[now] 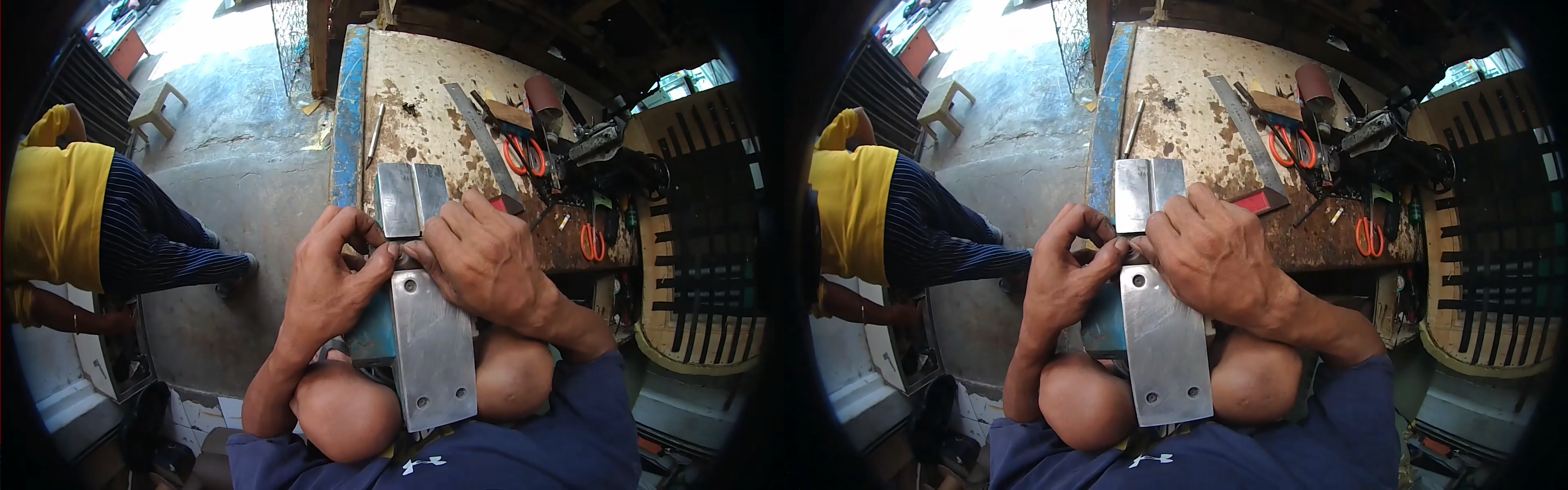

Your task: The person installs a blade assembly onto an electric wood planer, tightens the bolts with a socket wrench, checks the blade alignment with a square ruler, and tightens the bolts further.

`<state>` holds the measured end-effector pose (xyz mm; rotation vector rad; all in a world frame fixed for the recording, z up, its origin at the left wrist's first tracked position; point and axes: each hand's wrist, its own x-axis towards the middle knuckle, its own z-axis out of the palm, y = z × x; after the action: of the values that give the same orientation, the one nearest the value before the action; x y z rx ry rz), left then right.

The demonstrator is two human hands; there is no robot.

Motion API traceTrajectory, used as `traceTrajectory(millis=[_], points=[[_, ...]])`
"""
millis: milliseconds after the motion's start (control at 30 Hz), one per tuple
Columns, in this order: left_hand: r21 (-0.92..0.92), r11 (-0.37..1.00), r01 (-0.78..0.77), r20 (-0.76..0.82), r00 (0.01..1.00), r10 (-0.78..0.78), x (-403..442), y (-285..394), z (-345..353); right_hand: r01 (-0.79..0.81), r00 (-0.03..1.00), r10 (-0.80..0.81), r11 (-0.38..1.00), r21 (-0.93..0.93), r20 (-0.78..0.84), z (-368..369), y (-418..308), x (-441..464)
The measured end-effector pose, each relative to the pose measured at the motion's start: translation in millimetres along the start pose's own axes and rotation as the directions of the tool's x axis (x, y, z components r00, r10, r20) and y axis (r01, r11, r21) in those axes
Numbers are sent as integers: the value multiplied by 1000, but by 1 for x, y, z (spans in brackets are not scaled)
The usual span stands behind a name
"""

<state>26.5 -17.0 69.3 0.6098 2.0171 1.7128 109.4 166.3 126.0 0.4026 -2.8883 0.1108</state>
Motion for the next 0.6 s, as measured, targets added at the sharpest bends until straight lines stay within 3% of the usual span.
traceTrajectory(millis=[200,300,367,500,600], points=[[-18,1000,10,-8,1000,-10,2,-1,0,-59,995,60,998,-19,78,-10,10,0],[14,1000,16,-1,1000,-16,0,-3,-1,14,999,-16,999,41,38,-14,12,0],[-19,1000,16,-1,1000,-16,1,-3,0,116,989,-114,993,-19,96,-7,16,-1],[33,999,-7,17,1000,7,2,-1,0,91,986,-93,996,16,136,-3,15,4],[-7,1000,14,27,1000,-14,2,1,1,-25,969,-5,993,119,245,-2,22,8]])
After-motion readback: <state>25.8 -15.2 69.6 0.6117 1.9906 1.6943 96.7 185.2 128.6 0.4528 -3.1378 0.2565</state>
